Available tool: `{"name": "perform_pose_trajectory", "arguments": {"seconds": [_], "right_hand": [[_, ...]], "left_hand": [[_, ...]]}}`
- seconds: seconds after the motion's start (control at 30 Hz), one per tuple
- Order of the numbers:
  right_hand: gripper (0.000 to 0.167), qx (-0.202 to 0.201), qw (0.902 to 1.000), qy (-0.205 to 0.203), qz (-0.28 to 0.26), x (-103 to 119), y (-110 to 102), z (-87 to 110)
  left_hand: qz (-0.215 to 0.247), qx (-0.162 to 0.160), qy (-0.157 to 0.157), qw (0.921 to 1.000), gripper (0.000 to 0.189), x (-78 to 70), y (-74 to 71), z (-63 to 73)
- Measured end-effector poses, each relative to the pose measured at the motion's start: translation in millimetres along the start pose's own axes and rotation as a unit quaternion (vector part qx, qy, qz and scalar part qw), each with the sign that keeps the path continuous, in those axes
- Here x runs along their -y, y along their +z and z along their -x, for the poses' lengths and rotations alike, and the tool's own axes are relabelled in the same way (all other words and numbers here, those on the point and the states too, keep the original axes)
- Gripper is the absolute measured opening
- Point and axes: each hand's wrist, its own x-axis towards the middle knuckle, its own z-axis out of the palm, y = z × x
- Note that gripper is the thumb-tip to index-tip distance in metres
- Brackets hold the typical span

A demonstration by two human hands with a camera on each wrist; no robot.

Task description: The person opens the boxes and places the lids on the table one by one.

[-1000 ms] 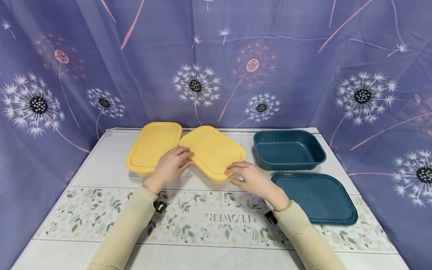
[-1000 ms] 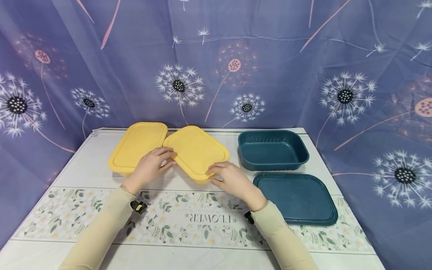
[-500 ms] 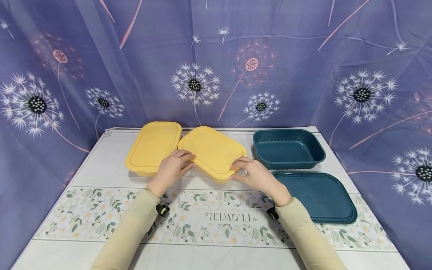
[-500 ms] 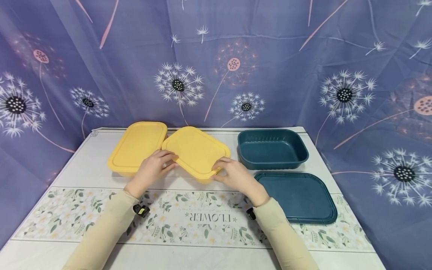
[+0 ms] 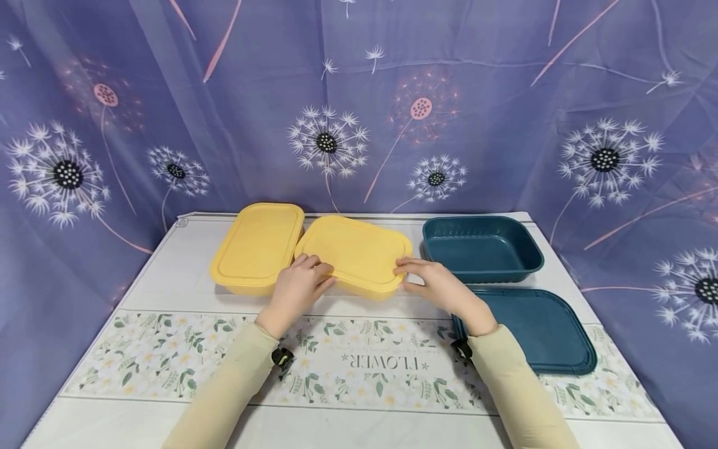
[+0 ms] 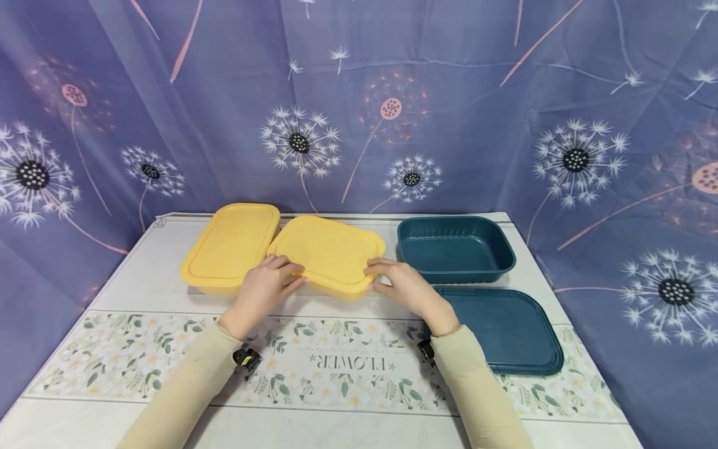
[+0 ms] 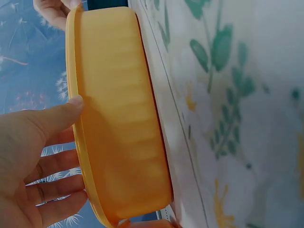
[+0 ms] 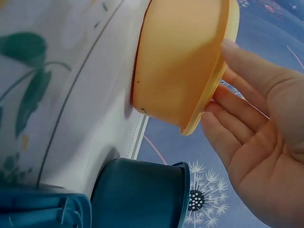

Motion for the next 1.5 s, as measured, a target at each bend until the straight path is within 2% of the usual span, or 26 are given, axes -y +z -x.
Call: {"name": "perform_pose_trajectory", "arguments": {"seconds": [0.23, 0.5, 0.77, 1.07, 1.3, 1.4, 1.5], "right_hand": [[0.04, -0.007, 0.9999, -0.01, -0.003, 0, 2, -0.5], [0.037, -0.033, 0.999, -0.023, 0.022, 0, 6, -10.5], [0.036, -0.038, 0.9982, -0.008, 0.045, -2, 6, -17.6], [0.036, -0.031, 0.9982, 0.04, 0.03, 4, 5, -30.6], [0.037, -0.043, 0.9973, 0.056, 0.024, 3, 10, -36.8], [0.038, -0.049, 0.9971, 0.055, 0.016, 0, 12, -35.8], [0.038, -0.049, 0.9969, 0.06, 0.01, -1, 12, -34.2]], "left_hand": [[-0.008, -0.007, -0.004, 0.9999, 0.025, -4.7, 0.4, 2.1], [-0.01, -0.049, -0.021, 0.9985, 0.024, -8.0, 4.9, 1.9], [-0.014, -0.044, -0.041, 0.9981, 0.027, -12.0, 7.7, -3.3], [-0.01, -0.062, -0.057, 0.9964, 0.03, -10.2, 7.4, -4.1], [-0.024, -0.063, -0.069, 0.9953, 0.032, -8.4, 10.9, -5.0], [-0.026, -0.064, -0.07, 0.9951, 0.033, -7.8, 13.3, -4.4], [-0.016, -0.054, -0.056, 0.9968, 0.032, -6.0, 13.8, -4.2]]}}
